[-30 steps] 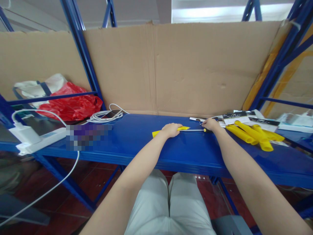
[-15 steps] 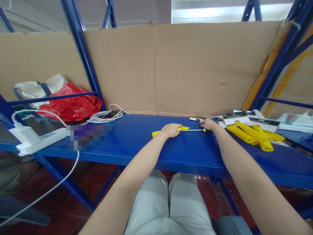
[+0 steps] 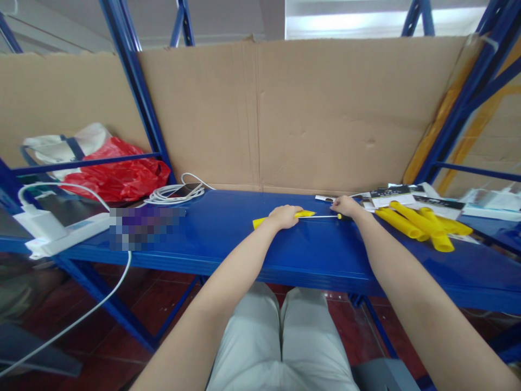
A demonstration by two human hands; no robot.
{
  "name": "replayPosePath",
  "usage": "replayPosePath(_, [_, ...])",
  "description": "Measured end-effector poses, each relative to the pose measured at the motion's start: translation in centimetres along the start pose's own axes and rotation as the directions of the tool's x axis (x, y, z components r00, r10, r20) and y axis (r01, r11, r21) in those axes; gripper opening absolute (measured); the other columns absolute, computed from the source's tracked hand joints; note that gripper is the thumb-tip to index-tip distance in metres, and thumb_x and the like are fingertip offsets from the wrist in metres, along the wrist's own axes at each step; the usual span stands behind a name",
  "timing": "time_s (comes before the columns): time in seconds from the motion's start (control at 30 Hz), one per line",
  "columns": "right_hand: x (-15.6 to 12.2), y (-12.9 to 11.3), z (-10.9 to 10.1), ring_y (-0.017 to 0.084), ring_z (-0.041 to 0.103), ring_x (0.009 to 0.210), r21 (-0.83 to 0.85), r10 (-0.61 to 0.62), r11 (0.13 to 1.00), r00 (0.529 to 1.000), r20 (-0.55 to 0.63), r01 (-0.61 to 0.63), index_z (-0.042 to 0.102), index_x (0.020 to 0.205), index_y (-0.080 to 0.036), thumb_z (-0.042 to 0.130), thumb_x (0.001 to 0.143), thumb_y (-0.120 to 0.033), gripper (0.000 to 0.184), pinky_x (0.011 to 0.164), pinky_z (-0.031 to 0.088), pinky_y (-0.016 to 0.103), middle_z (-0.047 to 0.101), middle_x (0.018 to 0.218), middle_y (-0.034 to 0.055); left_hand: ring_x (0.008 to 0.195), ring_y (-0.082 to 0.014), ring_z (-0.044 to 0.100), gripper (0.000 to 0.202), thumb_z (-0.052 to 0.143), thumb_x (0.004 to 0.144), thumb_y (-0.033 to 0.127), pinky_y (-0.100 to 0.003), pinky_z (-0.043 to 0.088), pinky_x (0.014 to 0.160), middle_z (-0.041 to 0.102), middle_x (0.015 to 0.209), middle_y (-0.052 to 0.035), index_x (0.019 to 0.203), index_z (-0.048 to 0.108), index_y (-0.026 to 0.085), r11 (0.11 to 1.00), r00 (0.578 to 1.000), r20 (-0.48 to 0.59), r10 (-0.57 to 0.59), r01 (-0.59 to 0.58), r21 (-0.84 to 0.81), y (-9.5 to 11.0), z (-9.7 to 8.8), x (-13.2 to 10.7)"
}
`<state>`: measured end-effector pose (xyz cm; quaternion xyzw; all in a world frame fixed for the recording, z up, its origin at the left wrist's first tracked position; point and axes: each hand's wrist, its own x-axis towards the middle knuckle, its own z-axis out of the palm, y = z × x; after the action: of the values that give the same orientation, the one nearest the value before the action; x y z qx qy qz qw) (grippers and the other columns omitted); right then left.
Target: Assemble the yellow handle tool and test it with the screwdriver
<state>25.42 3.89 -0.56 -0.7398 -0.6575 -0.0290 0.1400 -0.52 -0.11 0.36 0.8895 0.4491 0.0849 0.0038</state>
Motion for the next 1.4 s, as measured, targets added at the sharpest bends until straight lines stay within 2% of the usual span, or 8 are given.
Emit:
replayPosePath(0.27, [-0.8,-1.4,-0.9,0.021,0.068,0.080,-0.076,0.038,0.996,0.999,0.028,-0.036,0.074,0.082,-0.018,0.066,0.077,-0.022,0.010,0.069,0.048,0.025,0.071,0.077,0.0077,0.119,-0.0257,0.059,0.052,0.048,0.088,0.025,-0.036,0.046,0.099,0.061,0.134,-0.0060,0.140,0.050,0.028,1.000,1.000,-0.002,0.000,0.000,-0.002,0.1,-0.1,-0.1])
replayPosePath(0.7, [-1.1,-1.5,-1.2,0.025,0.068,0.095,-0.140,0.095,0.987,0.993,0.077,-0.083,0.075,0.096,-0.010,0.061,0.078,-0.020,0.025,0.077,0.050,0.027,0.073,0.093,0.0157,0.119,-0.0254,0.060,0.052,0.046,0.089,0.025,-0.036,0.047,0.098,0.061,0.133,-0.0052,0.141,0.050,0.028,1.000,1.000,0.012,0.007,-0.008,0.025,0.1,-0.1,-0.1])
replayPosePath(0.87, [-0.5,-1.5,-1.2,0.026,0.069,0.095,-0.219,0.083,0.974,0.991,0.101,-0.059,0.074,0.100,-0.006,0.061,0.075,-0.012,0.029,0.076,0.050,0.025,0.072,0.092,0.0193,0.119,-0.0235,0.059,0.052,0.047,0.089,0.026,-0.034,0.046,0.099,0.061,0.134,-0.0031,0.141,0.049,0.030,1.000,1.000,0.010,0.004,-0.004,0.028,0.0,-0.1,0.0])
replayPosePath(0.97, [-0.3,-1.3,-1.1,0.027,0.068,0.096,-0.221,0.104,0.972,0.990,0.092,-0.082,0.073,0.101,-0.004,0.065,0.073,-0.015,0.031,0.075,0.051,0.025,0.071,0.091,0.0202,0.119,-0.0235,0.059,0.052,0.047,0.089,0.026,-0.034,0.046,0.099,0.060,0.135,-0.0028,0.141,0.049,0.030,1.000,1.000,0.013,0.004,-0.005,0.025,0.0,-0.1,-0.1])
replayPosePath(1.03, [-0.5,-0.8,-1.2,0.028,0.068,0.095,-0.175,0.128,0.978,0.990,0.054,-0.117,0.074,0.098,-0.005,0.067,0.071,-0.017,0.031,0.075,0.051,0.027,0.072,0.088,0.0188,0.119,-0.0241,0.059,0.052,0.047,0.089,0.025,-0.035,0.046,0.099,0.061,0.134,-0.0037,0.140,0.050,0.029,1.000,1.000,0.009,0.004,-0.004,0.014,0.0,-0.1,-0.1])
replayPosePath(1.17, [-1.1,0.5,-1.9,0.030,0.068,0.091,0.078,0.237,0.970,0.966,-0.102,-0.229,0.076,0.084,-0.013,0.064,0.071,-0.018,0.019,0.075,0.052,0.031,0.072,0.082,0.0135,0.120,-0.0260,0.059,0.052,0.048,0.088,0.024,-0.036,0.046,0.099,0.061,0.134,-0.0059,0.139,0.052,0.027,1.000,1.000,-0.006,0.006,-0.006,-0.022,0.0,-0.1,-0.1])
replayPosePath(1.27, [-1.2,1.6,-2.5,0.027,0.067,0.091,0.314,0.351,0.911,0.904,-0.245,-0.269,0.074,0.087,-0.014,0.057,0.076,-0.019,0.021,0.079,0.051,0.031,0.072,0.089,0.0133,0.119,-0.0263,0.059,0.052,0.049,0.088,0.023,-0.037,0.045,0.100,0.061,0.134,-0.0065,0.139,0.052,0.027,0.999,1.000,-0.013,-0.001,0.001,-0.040,0.1,-0.2,-0.2])
replayPosePath(1.4, [-0.6,2.1,-2.7,0.022,0.063,0.089,0.645,0.500,0.739,0.799,-0.334,-0.193,0.068,0.097,-0.012,0.058,0.075,-0.015,0.024,0.083,0.049,0.031,0.068,0.097,0.0139,0.119,-0.0260,0.059,0.051,0.050,0.088,0.023,-0.037,0.045,0.100,0.061,0.133,-0.0068,0.138,0.053,0.027,0.999,1.000,-0.015,-0.001,0.000,-0.052,0.1,-0.2,-0.3])
